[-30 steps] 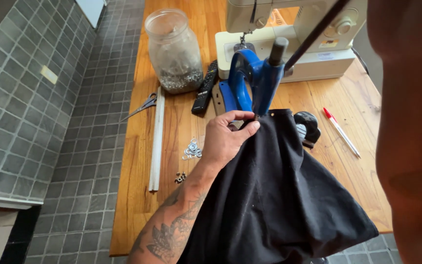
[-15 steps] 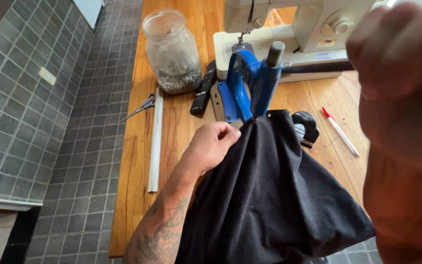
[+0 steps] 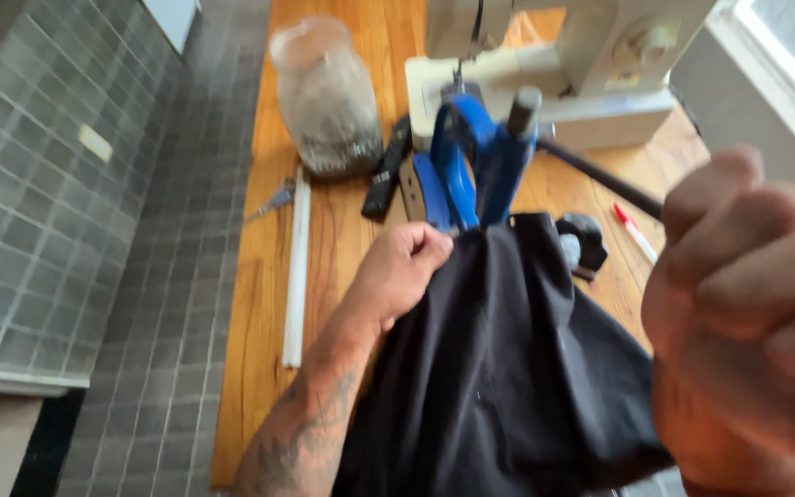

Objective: Using pliers to adjust fabric and a manual press to set metal eyelets into a black garment.

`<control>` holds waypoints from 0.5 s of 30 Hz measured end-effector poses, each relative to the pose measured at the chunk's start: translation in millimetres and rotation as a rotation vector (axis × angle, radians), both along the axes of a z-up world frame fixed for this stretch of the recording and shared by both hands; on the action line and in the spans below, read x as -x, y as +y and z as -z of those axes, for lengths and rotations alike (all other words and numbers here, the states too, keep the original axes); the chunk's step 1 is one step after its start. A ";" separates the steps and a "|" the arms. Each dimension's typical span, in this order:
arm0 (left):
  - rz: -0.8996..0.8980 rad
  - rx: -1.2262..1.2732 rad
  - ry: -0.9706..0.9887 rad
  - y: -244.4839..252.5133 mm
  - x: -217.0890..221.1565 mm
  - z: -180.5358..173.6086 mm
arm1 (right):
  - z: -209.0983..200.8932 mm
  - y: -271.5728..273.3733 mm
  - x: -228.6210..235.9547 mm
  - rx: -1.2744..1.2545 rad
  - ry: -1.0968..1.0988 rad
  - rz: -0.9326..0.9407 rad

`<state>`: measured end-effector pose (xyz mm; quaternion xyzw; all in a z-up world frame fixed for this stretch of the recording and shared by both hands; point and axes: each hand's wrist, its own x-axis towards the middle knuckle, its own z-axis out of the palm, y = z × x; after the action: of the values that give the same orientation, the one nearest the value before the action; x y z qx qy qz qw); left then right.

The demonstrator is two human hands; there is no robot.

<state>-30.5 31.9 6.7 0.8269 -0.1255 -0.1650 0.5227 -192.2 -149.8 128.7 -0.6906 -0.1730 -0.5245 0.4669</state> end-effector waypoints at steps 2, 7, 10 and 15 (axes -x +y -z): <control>-0.010 0.005 -0.001 -0.8 -10.3 -9.3 | -9.3 7.8 -3.8 0.035 0.119 0.296; -0.006 0.036 0.033 -0.6 -5.4 1.3 | 21.0 -32.7 -7.3 -0.005 -0.175 -0.296; -0.023 0.039 0.072 1.3 -2.7 -7.3 | 11.7 -24.8 -5.6 -0.009 -0.160 -0.283; -0.021 0.065 0.093 2.0 -4.7 -4.7 | 7.8 -29.9 -17.6 -0.036 -0.149 -0.328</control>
<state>-25.7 33.9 11.4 0.8024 -0.0977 -0.1937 0.5560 -174.6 -179.7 120.9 -0.6039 -0.3082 -0.4939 0.5444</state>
